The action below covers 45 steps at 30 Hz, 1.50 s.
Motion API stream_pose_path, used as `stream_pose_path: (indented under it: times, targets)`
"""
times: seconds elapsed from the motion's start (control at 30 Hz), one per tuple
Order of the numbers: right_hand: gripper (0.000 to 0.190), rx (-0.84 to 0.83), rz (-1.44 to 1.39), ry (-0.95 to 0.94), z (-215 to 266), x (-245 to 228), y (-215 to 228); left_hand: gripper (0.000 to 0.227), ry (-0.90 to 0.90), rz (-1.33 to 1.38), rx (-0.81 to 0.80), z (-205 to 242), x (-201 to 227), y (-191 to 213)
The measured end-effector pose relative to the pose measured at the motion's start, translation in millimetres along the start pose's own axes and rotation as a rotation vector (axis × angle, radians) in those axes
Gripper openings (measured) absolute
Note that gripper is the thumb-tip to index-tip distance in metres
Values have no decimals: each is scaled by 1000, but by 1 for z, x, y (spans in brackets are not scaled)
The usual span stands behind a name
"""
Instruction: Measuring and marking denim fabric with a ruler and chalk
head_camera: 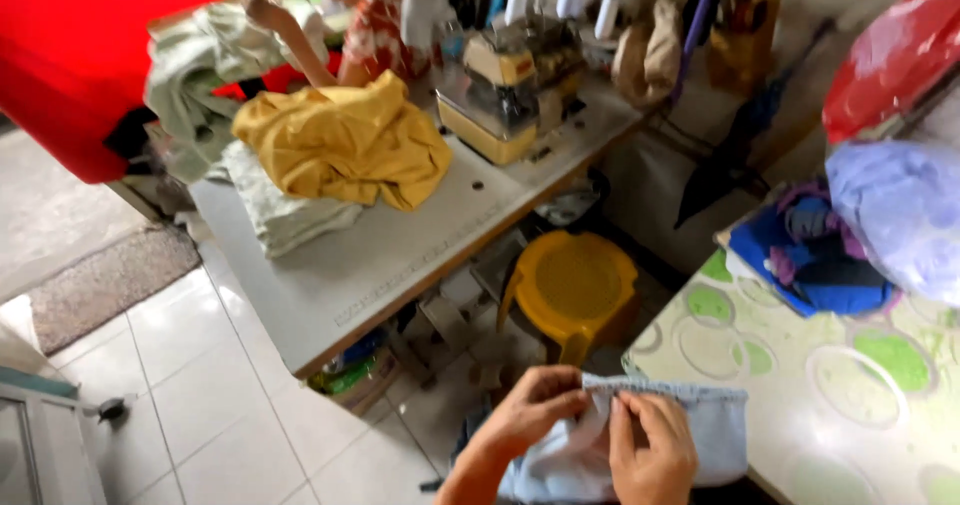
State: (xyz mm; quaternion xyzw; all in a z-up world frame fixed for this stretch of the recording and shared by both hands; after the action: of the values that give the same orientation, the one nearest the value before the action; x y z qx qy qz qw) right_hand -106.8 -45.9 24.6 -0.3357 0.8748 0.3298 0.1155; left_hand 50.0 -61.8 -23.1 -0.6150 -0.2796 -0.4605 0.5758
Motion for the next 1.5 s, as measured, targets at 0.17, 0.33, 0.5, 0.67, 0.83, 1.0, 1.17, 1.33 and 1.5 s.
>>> stream_pose_path:
  times: [0.17, 0.33, 0.5, 0.67, 0.83, 1.0, 1.17, 1.33, 1.5]
  targets:
    - [10, -218, -82, -102, -2, 6, 11, 16, -99, -132, -77, -2, 0, -4]
    - [11, -189, -256, -260, -15, -1, 16, 7, -117, 22, -25, -3, -6, -1]
    - [10, -228, -292, -335, -15, 4, 15, 8, -112, 15, 16, -5, -9, -1]
    - [9, -247, -325, -377, -16, 5, 14, 10, -99, 6, 51, -5, -11, -1]
    - [8, -234, -366, -393, -17, 2, 15, 11, -68, 17, 53, -3, -8, -1]
    - [10, -219, -373, -397, -17, 3, 16, 10, -68, 24, 59, -3, 1, -4]
    - [12, -201, -406, -400, -16, 2, 16, 10, -52, 32, 69, -3, -10, 2]
    - [13, -189, -406, -388, -17, 1, 17, 9, -76, 6, 59, -3, -7, 0]
    - [12, -200, -404, -391, -16, 4, 18, 8, -86, -1, 52, -4, -13, 2]
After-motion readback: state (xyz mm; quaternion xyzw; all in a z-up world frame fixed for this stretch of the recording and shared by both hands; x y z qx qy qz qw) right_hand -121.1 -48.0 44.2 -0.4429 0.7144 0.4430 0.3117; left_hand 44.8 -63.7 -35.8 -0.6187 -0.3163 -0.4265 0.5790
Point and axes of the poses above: each hand's wrist, its own z-axis away from the middle knuckle, its own y-axis out of the back of the hand, x = y × z, the point moved 5 cm from there along -z, towards the middle knuckle, and after that the axes turned 9 degrees about z, right-handed, at the moved point
